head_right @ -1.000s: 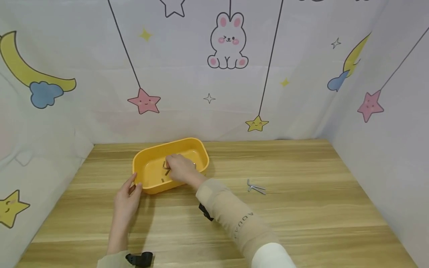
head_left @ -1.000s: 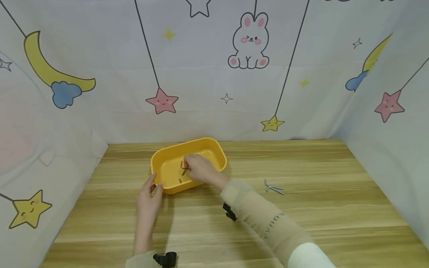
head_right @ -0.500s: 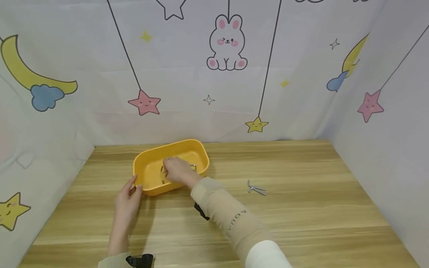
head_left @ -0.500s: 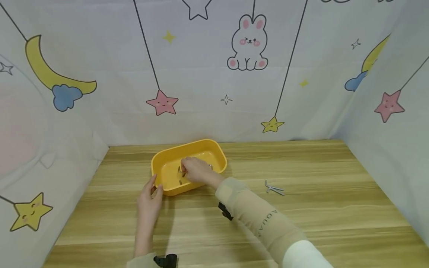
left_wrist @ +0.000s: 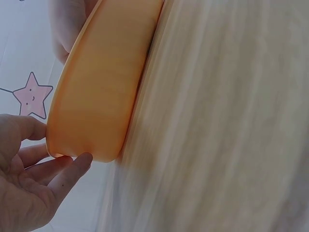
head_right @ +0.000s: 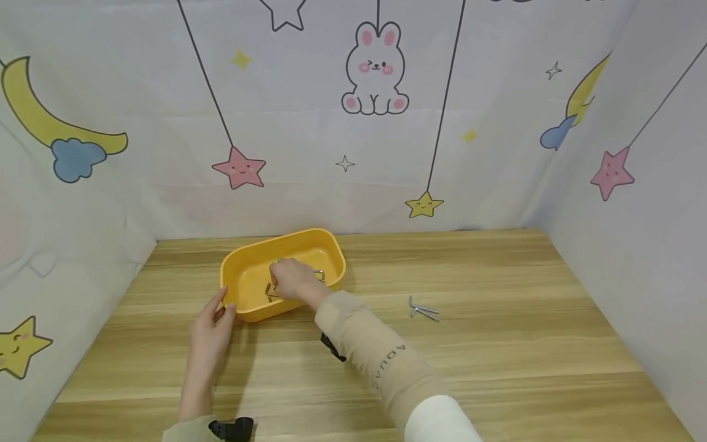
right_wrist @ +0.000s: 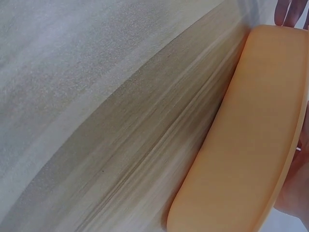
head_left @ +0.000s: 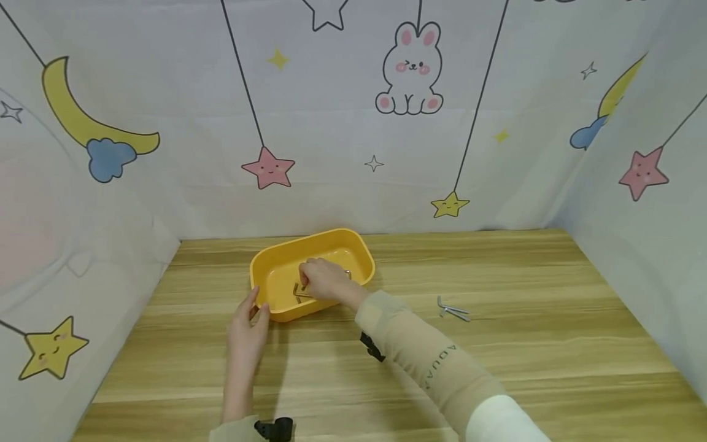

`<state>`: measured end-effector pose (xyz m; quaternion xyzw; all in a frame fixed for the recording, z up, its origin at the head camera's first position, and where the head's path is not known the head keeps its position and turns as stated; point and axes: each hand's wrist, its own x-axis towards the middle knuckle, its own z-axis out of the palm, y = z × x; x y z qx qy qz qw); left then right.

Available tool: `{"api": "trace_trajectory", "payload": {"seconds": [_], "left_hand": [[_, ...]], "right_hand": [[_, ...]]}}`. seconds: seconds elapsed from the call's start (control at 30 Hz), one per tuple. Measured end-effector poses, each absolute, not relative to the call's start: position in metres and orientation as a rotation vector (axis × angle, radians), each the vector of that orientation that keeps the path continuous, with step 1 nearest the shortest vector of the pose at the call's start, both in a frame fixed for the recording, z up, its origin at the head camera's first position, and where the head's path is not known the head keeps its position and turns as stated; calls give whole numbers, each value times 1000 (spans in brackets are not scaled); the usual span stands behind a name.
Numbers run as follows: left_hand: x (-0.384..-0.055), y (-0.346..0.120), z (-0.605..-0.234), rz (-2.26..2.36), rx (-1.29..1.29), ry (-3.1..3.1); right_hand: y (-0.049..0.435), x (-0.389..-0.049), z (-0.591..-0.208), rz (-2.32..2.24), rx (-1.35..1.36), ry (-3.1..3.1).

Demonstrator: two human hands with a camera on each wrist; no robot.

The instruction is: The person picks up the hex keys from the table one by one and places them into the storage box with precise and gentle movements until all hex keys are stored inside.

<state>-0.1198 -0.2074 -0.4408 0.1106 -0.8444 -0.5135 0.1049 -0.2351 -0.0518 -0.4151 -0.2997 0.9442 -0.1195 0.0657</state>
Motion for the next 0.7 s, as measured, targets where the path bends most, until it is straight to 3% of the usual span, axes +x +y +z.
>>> {"api": "trace_trajectory", "payload": {"seconds": [0.7], "left_hand": [[-124,-212,-441,-1505,318,-2495]], "right_hand": [[-34,-224,-415,-703,-935,2887]]}}
